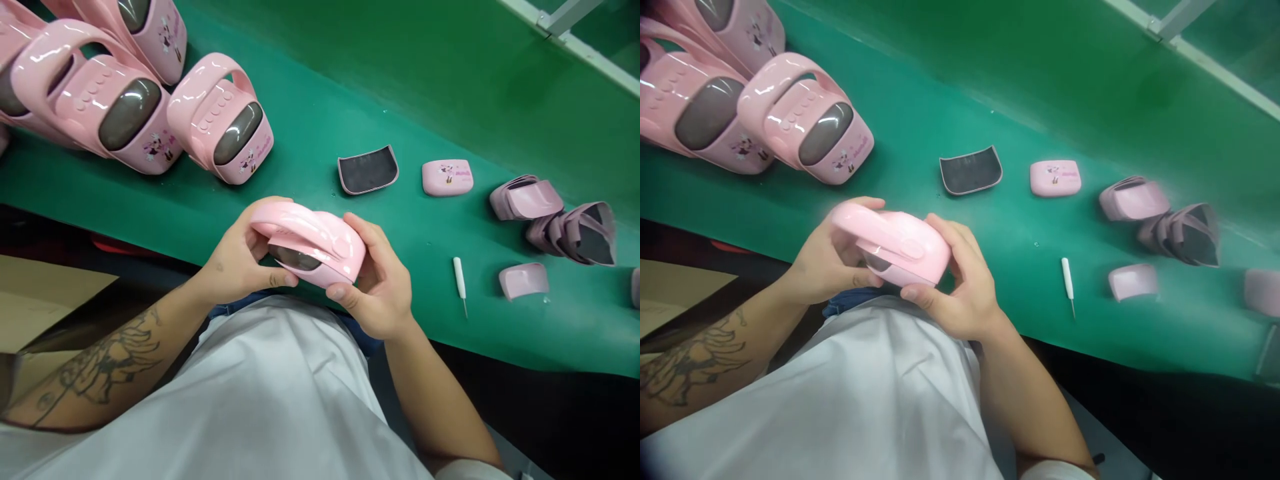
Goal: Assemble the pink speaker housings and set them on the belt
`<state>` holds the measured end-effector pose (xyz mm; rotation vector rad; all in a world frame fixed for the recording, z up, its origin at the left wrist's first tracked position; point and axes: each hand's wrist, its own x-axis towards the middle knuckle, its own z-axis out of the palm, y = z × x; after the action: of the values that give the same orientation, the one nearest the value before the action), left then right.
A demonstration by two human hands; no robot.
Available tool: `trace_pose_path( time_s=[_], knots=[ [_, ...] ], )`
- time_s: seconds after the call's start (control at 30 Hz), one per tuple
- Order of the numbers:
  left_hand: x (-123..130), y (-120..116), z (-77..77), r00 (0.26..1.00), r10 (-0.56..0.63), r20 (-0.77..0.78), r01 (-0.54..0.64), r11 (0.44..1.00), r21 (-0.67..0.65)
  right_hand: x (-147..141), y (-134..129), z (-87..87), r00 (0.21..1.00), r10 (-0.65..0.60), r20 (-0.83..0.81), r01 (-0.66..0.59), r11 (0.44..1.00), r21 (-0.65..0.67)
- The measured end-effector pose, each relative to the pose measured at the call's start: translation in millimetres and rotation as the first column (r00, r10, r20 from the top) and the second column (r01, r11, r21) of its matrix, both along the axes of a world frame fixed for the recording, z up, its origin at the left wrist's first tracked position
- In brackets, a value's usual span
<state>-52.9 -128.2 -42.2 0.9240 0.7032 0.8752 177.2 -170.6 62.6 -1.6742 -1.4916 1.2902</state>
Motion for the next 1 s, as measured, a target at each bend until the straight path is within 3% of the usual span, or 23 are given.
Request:
trace_pose_path(
  time_s=[0.1, 0.2, 0.3, 0.5, 0.67, 0.9, 1.0],
  knots=[
    [0.7, 2.2, 0.8, 0.990, 0.090, -0.105, -0.066, 0.975, 0.212, 7.4, 3.1, 13.1, 0.996, 0.076, 0.052, -0.074, 0.997, -0.036],
    [0.2, 4.3, 2.3, 0.965, 0.093, -0.245, 0.002, 0.932, 0.363, 8.8, 7.7, 24.9, 0.991, 0.121, 0.053, -0.112, 0.983, -0.148],
    [-0.1, 5.5, 2.8, 0.957, 0.079, -0.281, 0.062, 0.887, 0.458, 6.5, 13.3, 36.9, 0.980, 0.168, 0.104, -0.142, 0.965, -0.220],
    [8.2, 9.0, 3.9, 0.985, 0.017, -0.174, 0.081, 0.837, 0.540, 10.8, 30.1, 61.7, 0.930, 0.294, 0.220, -0.208, 0.916, -0.344],
    [18.1, 18.1, 16.8, 0.989, -0.032, -0.144, 0.113, 0.792, 0.600, 17.8, 43.1, 78.4, 0.890, 0.349, 0.294, -0.176, 0.857, -0.484],
    [24.5, 19.6, 27.5, 0.971, -0.105, -0.217, 0.206, 0.830, 0.519, 23.2, 44.4, 77.0, 0.908, 0.282, 0.310, -0.116, 0.880, -0.461],
    [28.1, 17.9, 32.9, 0.969, -0.107, -0.222, 0.213, 0.814, 0.539, 29.5, 34.5, 73.9, 0.911, 0.268, 0.314, -0.126, 0.904, -0.408]
  ],
)
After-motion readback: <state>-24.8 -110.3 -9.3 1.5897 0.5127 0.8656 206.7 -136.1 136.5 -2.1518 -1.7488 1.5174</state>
